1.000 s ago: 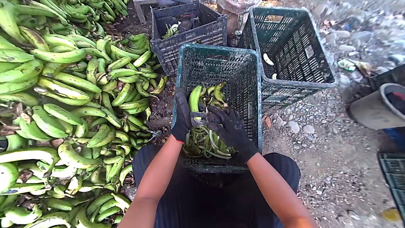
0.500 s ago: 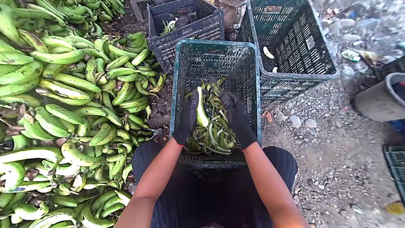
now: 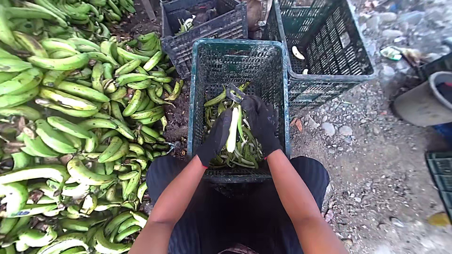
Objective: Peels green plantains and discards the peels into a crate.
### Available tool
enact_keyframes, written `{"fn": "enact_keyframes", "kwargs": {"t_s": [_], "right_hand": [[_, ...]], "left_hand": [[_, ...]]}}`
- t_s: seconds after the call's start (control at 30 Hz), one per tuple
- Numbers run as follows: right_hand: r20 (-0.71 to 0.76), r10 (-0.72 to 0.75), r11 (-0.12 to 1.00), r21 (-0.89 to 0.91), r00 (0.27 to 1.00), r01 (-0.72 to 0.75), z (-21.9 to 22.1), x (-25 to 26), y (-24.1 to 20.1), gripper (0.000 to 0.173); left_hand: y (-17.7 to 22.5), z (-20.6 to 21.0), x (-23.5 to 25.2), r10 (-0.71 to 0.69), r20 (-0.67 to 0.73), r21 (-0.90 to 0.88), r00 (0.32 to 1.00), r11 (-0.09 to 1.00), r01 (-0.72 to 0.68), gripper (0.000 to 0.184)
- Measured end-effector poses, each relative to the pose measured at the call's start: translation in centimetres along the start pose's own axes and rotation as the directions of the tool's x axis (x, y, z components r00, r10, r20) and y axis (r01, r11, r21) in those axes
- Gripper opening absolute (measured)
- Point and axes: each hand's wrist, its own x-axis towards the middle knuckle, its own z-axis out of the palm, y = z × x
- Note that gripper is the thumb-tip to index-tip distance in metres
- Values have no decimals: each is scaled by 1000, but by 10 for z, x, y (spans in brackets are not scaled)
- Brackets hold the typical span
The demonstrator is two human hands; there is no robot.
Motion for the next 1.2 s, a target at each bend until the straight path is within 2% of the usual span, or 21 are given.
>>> {"fn": "enact_keyframes", "kwargs": {"t_s": [0.07,0.13,0.2,0.27,0.3,0.33,0.4,0.47,0.5,0.57,0.63,0.67,0.73,0.83,0.9,0.97,1.0,1.07,1.1,1.13,1.2], "right_hand": [[7,-34,997,72,999,33,-7,0,3,66],[80,-106,988,117,991,96,-7,-12,2,64],[148,-181,980,104,972,167,-2,-33,-2,59],[186,-219,976,53,958,213,4,-48,-10,56],[183,-233,973,35,955,230,7,-51,-14,56],[169,-245,969,22,955,245,10,-51,-16,56],[134,-242,970,1,961,244,15,-45,-13,60],[75,-192,981,-3,979,192,17,-29,-10,58],[50,-169,986,-4,984,169,16,-20,-9,57],[53,-105,994,44,993,102,10,-8,-3,54],[80,-66,991,124,995,56,5,-1,3,57],[85,-60,987,157,995,47,4,-1,5,59],[82,-86,982,176,993,70,3,-11,3,60],[139,-182,981,94,973,170,8,-40,-3,59],[118,-235,972,21,965,235,20,-48,-9,58],[82,-291,954,-54,953,296,27,-50,-15,63],[57,-314,945,-80,948,318,29,-51,-16,66],[12,-328,941,-85,945,327,30,-49,-15,64],[11,-324,943,-70,946,324,28,-48,-14,61],[23,-308,950,-49,951,308,23,-46,-14,57],[21,-289,956,-36,957,290,14,-42,-10,56]], "left_hand": [[-8,-1,8,35,-30,-73,999,997,-37,65],[-12,-15,18,103,-246,-119,964,984,-135,64],[-5,-28,22,122,-511,-69,851,981,-183,58],[3,-34,24,166,-646,-30,745,970,-242,56],[5,-36,24,189,-673,-40,715,956,-291,55],[4,-38,25,199,-674,-78,711,938,-337,53],[-1,-38,23,202,-531,-202,823,913,-355,50],[-10,-37,22,123,-275,-228,953,955,-189,48],[-11,-35,22,76,-173,-192,982,975,-110,48],[-7,-26,13,-8,-23,-75,1000,997,7,52],[-1,-18,1,-5,47,9,999,1000,4,60],[-2,-18,0,12,41,2,999,1000,-12,62],[-6,-16,9,83,-137,-110,987,989,-99,56],[-1,-20,17,168,-466,-282,869,903,-325,53],[2,-22,25,67,-641,-394,765,826,-403,50],[6,-28,23,-36,-743,-362,668,861,-356,54],[11,-30,19,-65,-757,-346,651,884,-314,57],[17,-30,18,-97,-723,-411,684,855,-315,53],[13,-30,19,-51,-666,-439,744,833,-336,52],[8,-30,20,34,-584,-421,811,841,-339,54],[0,-30,22,106,-467,-298,878,916,-269,60]]}}
